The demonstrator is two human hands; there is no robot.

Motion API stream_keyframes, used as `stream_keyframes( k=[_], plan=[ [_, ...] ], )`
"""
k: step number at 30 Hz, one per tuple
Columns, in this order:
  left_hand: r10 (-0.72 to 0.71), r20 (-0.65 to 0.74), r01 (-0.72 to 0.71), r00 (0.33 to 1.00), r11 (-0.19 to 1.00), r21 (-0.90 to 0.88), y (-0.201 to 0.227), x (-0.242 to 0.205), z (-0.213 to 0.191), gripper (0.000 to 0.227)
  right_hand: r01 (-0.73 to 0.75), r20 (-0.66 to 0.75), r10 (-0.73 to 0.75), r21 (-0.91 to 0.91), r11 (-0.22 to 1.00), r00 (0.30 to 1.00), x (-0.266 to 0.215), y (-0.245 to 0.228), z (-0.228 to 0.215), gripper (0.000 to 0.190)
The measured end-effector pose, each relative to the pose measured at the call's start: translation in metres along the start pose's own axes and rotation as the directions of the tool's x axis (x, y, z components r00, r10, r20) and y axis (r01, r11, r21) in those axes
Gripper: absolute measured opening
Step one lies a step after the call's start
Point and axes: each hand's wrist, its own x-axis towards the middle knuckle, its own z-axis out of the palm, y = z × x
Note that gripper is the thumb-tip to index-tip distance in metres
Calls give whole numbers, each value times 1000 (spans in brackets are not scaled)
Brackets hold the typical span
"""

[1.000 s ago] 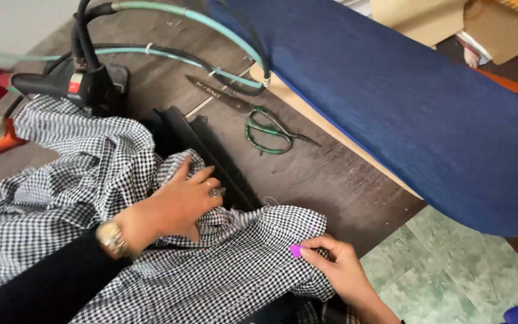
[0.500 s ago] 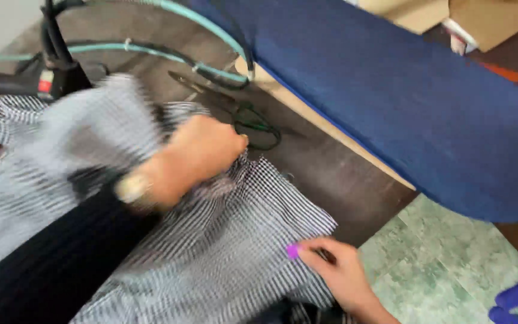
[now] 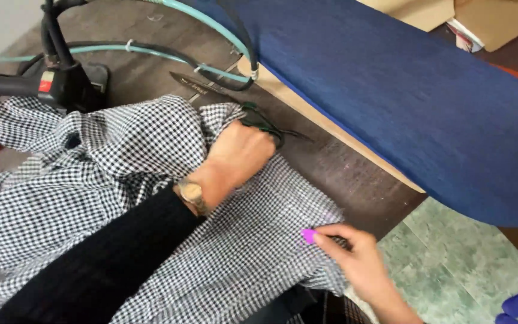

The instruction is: Measuring and marking a checkered fabric garment with a ruler and tailor's chalk on a sewing table.

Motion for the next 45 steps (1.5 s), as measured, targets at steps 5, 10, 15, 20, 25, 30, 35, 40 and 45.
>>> stream_keyframes(
  k=[5,10,15,20,25,30,35,40,45],
  plan=[
    [41,-5,-41,999,997,64,13,-4,-17,18,-133,44,129,93,987,991,-2,-4,-11,17],
    [164,31,-167,986,975,145,12,-18,35,14,-91,45,86,125,988,995,14,35,22,17],
    [161,-212,-122,964,975,184,10,-26,19,29,-99,33,97,54,994,995,4,26,13,15],
    [95,-254,-69,963,992,108,37,-53,-40,26,-4,-28,7,129,992,1000,-8,51,-17,14],
    [-53,-100,34,994,982,-184,82,-86,-18,50,343,-269,-341,-39,938,901,-16,29,-12,9],
    [-122,295,226,948,908,-352,97,-92,-2,89,292,211,-301,74,954,930,-9,29,23,9],
    [-138,188,195,972,924,-330,97,-89,-4,86,149,208,-185,178,973,960,1,51,19,8],
    [-159,5,158,987,980,-119,115,-94,18,88,66,218,-108,192,979,970,1,51,17,10],
    [-159,42,164,986,970,-179,124,-84,-5,76,-51,225,5,202,978,974,3,44,14,16]
  ],
)
